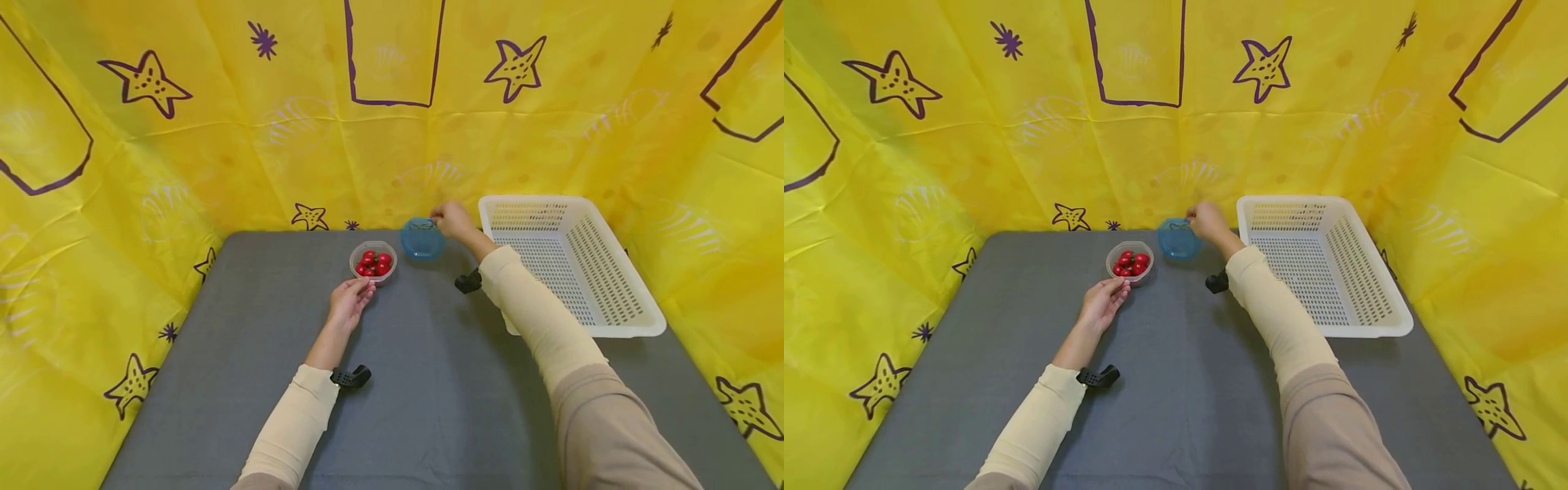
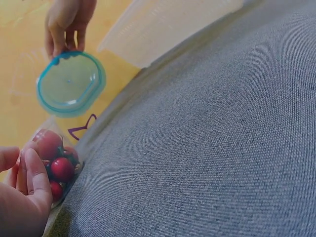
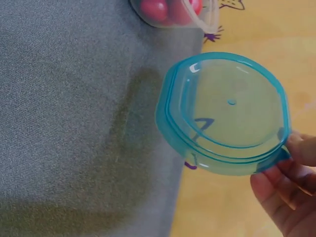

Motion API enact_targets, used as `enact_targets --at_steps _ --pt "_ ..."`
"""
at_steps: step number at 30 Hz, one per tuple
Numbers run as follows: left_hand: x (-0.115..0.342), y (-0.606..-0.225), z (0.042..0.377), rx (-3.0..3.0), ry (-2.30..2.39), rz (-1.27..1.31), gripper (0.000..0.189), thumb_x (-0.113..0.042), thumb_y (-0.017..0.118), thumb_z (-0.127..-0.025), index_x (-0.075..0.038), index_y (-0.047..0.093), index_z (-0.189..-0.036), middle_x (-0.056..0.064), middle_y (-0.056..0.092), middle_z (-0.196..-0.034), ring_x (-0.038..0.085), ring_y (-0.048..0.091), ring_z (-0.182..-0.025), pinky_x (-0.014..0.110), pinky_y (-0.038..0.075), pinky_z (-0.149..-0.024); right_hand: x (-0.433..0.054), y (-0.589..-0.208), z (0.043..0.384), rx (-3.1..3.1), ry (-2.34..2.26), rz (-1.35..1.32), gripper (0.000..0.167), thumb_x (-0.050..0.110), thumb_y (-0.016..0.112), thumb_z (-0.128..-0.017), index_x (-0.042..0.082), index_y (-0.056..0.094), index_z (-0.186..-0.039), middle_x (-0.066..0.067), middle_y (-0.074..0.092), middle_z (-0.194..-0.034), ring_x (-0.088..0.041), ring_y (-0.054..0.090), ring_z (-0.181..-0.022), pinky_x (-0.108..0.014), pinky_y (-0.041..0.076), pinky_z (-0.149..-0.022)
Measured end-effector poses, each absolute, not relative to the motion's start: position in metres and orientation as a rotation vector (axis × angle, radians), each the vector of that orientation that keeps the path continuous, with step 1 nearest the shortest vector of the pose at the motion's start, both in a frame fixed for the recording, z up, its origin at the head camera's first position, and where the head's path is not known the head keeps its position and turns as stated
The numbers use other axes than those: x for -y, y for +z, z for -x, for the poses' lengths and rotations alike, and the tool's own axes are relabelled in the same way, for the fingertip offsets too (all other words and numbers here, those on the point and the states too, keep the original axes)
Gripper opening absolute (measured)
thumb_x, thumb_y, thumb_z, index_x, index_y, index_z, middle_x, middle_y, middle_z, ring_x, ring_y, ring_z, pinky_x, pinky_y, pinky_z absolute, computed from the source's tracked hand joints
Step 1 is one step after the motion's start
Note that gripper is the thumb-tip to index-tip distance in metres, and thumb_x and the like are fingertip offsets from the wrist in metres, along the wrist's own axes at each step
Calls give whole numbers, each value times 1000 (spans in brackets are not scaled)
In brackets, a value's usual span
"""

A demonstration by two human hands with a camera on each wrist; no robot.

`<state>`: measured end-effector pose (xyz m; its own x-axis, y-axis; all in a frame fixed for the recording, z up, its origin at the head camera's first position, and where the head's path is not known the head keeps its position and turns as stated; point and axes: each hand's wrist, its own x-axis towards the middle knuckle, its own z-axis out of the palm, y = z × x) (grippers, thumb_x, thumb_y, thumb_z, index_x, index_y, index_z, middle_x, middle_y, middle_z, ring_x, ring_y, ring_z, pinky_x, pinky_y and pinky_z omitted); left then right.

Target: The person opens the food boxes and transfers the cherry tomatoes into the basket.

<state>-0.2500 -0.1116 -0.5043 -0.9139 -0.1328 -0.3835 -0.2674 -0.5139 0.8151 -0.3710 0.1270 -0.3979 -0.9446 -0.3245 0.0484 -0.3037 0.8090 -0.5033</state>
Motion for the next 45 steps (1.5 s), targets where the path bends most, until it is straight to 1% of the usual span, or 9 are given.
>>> enact_targets --at_steps 11,18,23,30,34,38,42,45 --pt "109 -505 251 -1477 2618 637 6 -3 60 -94 -5 55 -95 -1 69 -70 7 65 -63 17 55 -64 -125 -413 372 -2876 -733 443 27 11 50 -99 -2 68 -114 -22 67 -119 -37 61 -111 -46 49 -97" --pt "111 -505 249 -1480 2617 625 5 -5 61 -94 -4 57 -96 -1 70 -72 7 66 -65 18 57 -69 -124 -420 372 -2848 -724 422 26 10 52 -98 -5 69 -111 -22 68 -118 -37 61 -110 -45 51 -93" --pt "112 -506 249 -1484 2619 637 6 -5 62 -93 -3 58 -98 -1 71 -73 8 67 -65 19 58 -71 -123 -423 372 -2805 -763 385 27 10 52 -98 -5 68 -113 -22 67 -120 -36 61 -112 -44 52 -93" --pt "111 -506 250 -1477 2613 633 5 -5 62 -94 -5 58 -95 -1 71 -72 7 66 -64 18 57 -68 -125 -423 372 -2789 -784 339 27 12 52 -99 -4 68 -114 -22 66 -120 -35 60 -110 -43 51 -94" --pt "111 -506 250 -1479 2619 633 5 -5 63 -93 -5 58 -95 -1 71 -72 7 66 -64 18 57 -67 -126 -426 371 -2772 -807 332 29 17 52 -100 -2 68 -115 -21 66 -121 -33 59 -107 -42 50 -90" --pt "112 -507 250 -1481 2613 630 6 -5 62 -94 -5 57 -96 -1 71 -73 7 66 -65 18 57 -67 -125 -429 371 -2738 -832 323 31 22 58 -98 -1 66 -117 -21 65 -123 -32 59 -106 -40 50 -87" --pt "112 -507 250 -1486 2599 635 6 -7 62 -94 -5 57 -97 -2 70 -74 7 66 -66 18 57 -68 -123 -430 372 -2728 -824 349 34 17 67 -92 -3 65 -119 -21 64 -123 -34 60 -110 -43 52 -92" --pt "111 -506 251 -1473 2602 640 6 -7 62 -94 -5 57 -97 -1 71 -73 7 66 -65 18 57 -69 -122 -432 373 -2740 -794 364 34 12 69 -89 -5 64 -118 -21 65 -123 -36 60 -113 -44 51 -95"
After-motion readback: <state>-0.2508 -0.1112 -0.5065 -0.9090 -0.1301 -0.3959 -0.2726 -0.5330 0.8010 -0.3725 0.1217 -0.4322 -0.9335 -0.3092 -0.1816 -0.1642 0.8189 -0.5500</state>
